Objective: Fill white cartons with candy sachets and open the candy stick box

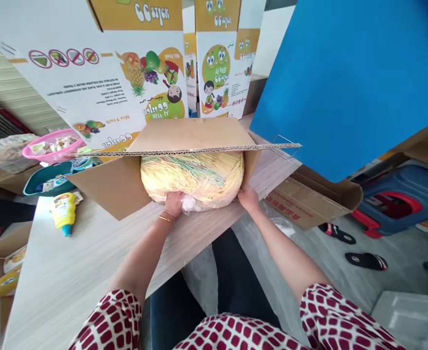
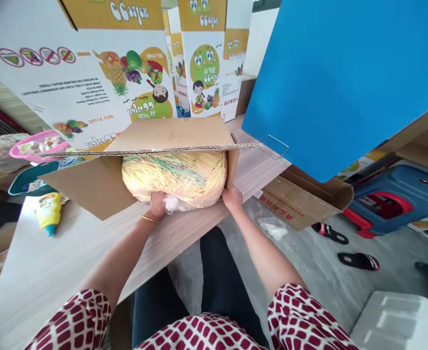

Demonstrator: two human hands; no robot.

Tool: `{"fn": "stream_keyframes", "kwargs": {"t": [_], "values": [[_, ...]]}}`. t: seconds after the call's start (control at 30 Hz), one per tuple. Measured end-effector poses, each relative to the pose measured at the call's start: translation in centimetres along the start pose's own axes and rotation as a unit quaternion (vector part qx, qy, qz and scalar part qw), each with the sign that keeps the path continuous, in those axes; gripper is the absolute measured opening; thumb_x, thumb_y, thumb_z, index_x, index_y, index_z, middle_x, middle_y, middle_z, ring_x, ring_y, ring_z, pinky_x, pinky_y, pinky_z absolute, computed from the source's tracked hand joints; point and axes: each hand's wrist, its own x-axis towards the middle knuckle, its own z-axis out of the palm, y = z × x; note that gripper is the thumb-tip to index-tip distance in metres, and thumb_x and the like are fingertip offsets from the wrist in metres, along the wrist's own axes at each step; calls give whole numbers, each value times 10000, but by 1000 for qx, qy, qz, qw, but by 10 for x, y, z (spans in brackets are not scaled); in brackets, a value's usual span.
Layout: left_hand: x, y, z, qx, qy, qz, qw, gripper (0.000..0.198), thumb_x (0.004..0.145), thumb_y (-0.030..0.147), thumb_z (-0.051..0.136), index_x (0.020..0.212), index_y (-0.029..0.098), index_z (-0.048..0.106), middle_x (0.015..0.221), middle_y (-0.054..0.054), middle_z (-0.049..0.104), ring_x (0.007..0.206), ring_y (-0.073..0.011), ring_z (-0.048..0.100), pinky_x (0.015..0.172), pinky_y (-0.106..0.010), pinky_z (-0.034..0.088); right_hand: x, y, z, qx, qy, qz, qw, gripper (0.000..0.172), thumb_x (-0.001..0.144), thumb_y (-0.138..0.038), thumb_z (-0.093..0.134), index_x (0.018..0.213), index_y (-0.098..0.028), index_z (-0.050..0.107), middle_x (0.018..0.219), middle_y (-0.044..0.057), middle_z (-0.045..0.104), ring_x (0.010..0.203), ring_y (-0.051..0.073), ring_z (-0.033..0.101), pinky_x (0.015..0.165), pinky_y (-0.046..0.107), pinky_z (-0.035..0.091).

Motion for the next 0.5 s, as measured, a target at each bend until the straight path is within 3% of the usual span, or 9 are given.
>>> {"fn": "stream_keyframes", "kwargs": {"t": [0.2, 0.43, 0.5], "values": [[-1, 7, 4, -22, 1, 5, 1000, 321, 970, 262, 464, 1105, 159, 736, 1064, -163, 732, 1020, -335, 674, 858, -407, 476, 9, -5, -8, -13, -28, 16, 999, 467, 973, -475, 492, 1300, -199, 681, 1190, 151, 739, 1128, 345, 682, 852, 375, 523], [9, -23, 6, -55, -8, 16, 998, 203, 897, 262, 587, 872, 136, 744, 887, -152, 724, 923, -326, 674, 884, -422, 487, -21, -1, 4, 9, -17, 7, 1000, 478, 978, -460, 458, 1275, -162, 685, 1054, 168, 762, 1047, 340, 710, 805, 363, 528], [7, -28, 5, -77, 26, 10, 997, 215, 905, 258, 574, 873, 125, 740, 927, -160, 724, 961, -327, 663, 913, -430, 479, -29, 0, 7, 4, -14, 0, 1000, 507, 971, -491, 469, 1306, -164, 661, 1084, 171, 757, 1082, 355, 698, 817, 377, 527]]}}
